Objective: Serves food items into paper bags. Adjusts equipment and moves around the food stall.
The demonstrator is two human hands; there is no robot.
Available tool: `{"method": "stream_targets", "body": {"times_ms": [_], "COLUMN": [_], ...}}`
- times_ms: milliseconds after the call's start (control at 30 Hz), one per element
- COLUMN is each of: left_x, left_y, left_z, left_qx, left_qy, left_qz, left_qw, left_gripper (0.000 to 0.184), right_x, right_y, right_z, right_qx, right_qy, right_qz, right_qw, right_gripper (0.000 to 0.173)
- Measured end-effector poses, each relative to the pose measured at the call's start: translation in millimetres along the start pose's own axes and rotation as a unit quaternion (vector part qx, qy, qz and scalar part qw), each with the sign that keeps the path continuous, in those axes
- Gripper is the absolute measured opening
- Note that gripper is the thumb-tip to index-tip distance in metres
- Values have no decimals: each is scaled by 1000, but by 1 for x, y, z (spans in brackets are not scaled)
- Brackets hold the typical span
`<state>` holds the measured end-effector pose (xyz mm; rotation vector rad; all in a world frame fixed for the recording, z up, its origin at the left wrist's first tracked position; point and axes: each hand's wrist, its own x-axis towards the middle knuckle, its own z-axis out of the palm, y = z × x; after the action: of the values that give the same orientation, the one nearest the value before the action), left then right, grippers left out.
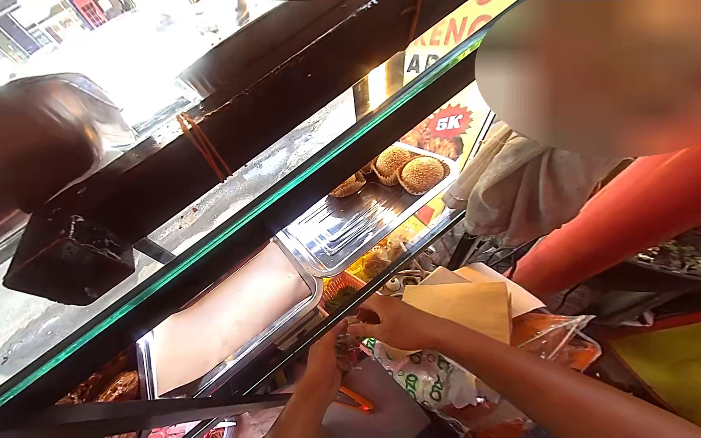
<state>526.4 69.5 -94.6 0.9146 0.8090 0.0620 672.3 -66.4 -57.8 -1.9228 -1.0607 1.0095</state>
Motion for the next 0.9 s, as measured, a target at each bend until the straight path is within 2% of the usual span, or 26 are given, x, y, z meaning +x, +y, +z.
{"method": "stream_targets", "body": {"times_ms": [100,167,233,300,333,400,500,567,633,667,733,800,833,867,900], "left_x": [-16,-26,-39,-53,-62,-79,-97,-103,-103,-100,-88,-80,-77,-75,-72], "left_y": [8,13,13,17,21,30,46,56,60,58,49,41,36,31,25], "left_z": [-6,-16,-22,-24,-23,-18,-13,-13,-17,-20,-31,-36,-38,-40,-43], "left_qx": [99,216,353,512,577,653,715,736,718,685,562,383,328,322,357], "left_qy": [-39,-34,4,55,74,94,101,88,70,60,39,23,23,30,42], "left_qz": [37,90,156,185,179,149,88,45,29,30,37,15,10,22,51], "left_qw": [994,972,922,837,793,737,687,669,692,725,825,923,944,946,932], "left_gripper": [30,27,21,22,24,26,31,35,33,31,24,21,21,20,20], "right_x": [-4,-10,-18,-25,-26,-28,-29,-31,-33,-33,-34,-35,-35,-35,-36], "right_y": [3,-1,-8,-18,-22,-27,-33,-40,-46,-48,-47,-45,-42,-40,-37], "right_z": [15,22,31,37,41,49,59,64,66,66,67,67,68,70,71], "right_qx": [119,126,81,24,5,-22,-30,-33,-40,-45,-46,-39,-32,-23,-14], "right_qy": [29,53,76,90,92,89,91,85,66,48,13,-4,-2,2,6], "right_qz": [12,27,33,31,28,31,37,36,35,36,30,23,19,15,12], "right_qw": [992,990,993,995,995,995,995,995,996,997,998,999,999,1000,1000], "right_gripper": [28,22,16,13,12,12,14,18,24,28,33,39,40,40,40]}}
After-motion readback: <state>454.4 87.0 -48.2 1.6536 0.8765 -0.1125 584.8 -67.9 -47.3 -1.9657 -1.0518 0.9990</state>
